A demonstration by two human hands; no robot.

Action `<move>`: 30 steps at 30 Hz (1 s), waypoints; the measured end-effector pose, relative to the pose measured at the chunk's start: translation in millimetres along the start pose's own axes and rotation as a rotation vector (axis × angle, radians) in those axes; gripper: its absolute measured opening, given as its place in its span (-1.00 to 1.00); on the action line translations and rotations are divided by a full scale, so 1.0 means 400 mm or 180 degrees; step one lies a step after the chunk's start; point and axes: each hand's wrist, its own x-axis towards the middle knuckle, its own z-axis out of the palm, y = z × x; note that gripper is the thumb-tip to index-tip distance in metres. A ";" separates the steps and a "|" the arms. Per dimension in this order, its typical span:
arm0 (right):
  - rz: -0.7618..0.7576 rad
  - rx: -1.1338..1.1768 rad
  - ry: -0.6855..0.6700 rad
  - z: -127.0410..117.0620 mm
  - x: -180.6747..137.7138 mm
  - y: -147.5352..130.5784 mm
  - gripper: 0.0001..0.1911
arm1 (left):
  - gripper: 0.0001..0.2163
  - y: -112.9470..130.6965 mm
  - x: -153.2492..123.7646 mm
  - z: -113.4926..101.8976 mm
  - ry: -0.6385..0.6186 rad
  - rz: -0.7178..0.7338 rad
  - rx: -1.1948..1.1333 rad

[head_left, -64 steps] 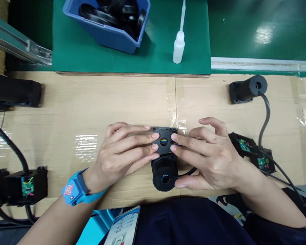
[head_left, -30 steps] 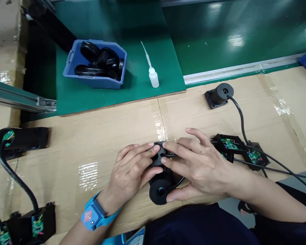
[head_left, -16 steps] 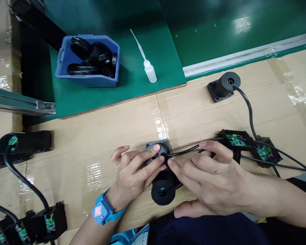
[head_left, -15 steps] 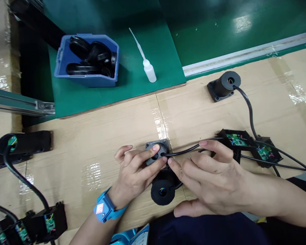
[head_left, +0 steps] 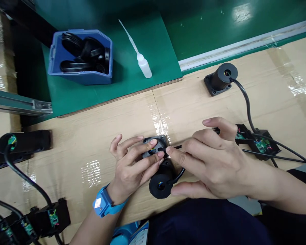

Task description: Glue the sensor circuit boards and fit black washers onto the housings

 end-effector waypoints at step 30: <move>-0.0483 -0.0178 -0.0383 0.013 -0.020 -0.033 -0.72 | -0.80 -0.001 -0.003 0.011 0.0672 0.0351 0.0421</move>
